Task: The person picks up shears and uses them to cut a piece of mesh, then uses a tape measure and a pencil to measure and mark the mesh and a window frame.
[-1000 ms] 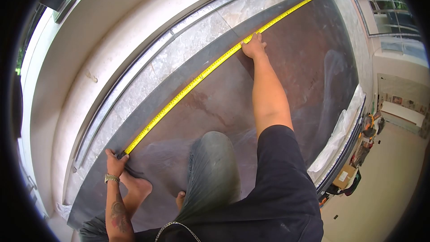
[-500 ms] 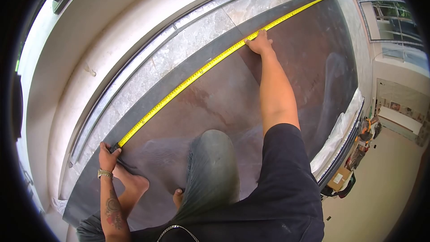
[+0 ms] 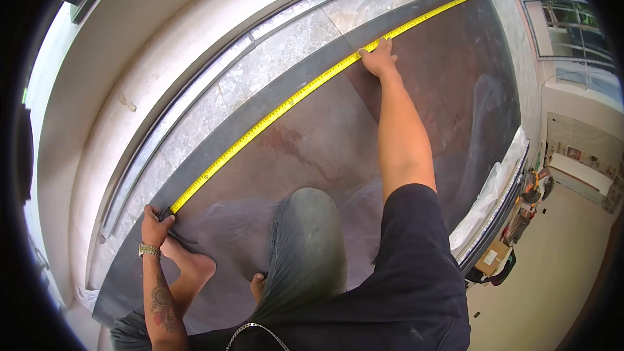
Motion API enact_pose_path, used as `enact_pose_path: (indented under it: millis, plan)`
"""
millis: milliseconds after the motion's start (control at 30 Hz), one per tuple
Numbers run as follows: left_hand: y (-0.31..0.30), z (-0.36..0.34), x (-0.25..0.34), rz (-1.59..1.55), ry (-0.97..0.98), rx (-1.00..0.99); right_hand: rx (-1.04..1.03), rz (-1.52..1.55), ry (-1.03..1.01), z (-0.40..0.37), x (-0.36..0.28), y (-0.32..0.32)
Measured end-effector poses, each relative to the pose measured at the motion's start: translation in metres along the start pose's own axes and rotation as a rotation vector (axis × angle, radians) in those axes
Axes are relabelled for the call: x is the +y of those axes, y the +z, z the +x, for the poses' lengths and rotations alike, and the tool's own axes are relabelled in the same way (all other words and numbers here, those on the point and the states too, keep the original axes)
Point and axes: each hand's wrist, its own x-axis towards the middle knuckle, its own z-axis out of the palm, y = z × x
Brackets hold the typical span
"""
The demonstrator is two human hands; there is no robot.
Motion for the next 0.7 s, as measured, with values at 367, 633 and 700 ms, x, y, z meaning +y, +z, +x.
enact_pose_path:
  millis: [367,633,700]
  plan:
    - [-0.014,0.023,0.199,0.019,0.417,0.279,0.271,0.089,0.44,0.009,0.202,-0.015]
    - [0.086,0.047,0.533,-0.006,1.079,0.036,0.31,0.134,0.704,0.046,0.334,-0.043]
    - [0.127,0.048,0.638,0.035,1.188,-0.031,0.362,0.051,0.711,0.059,0.345,-0.047]
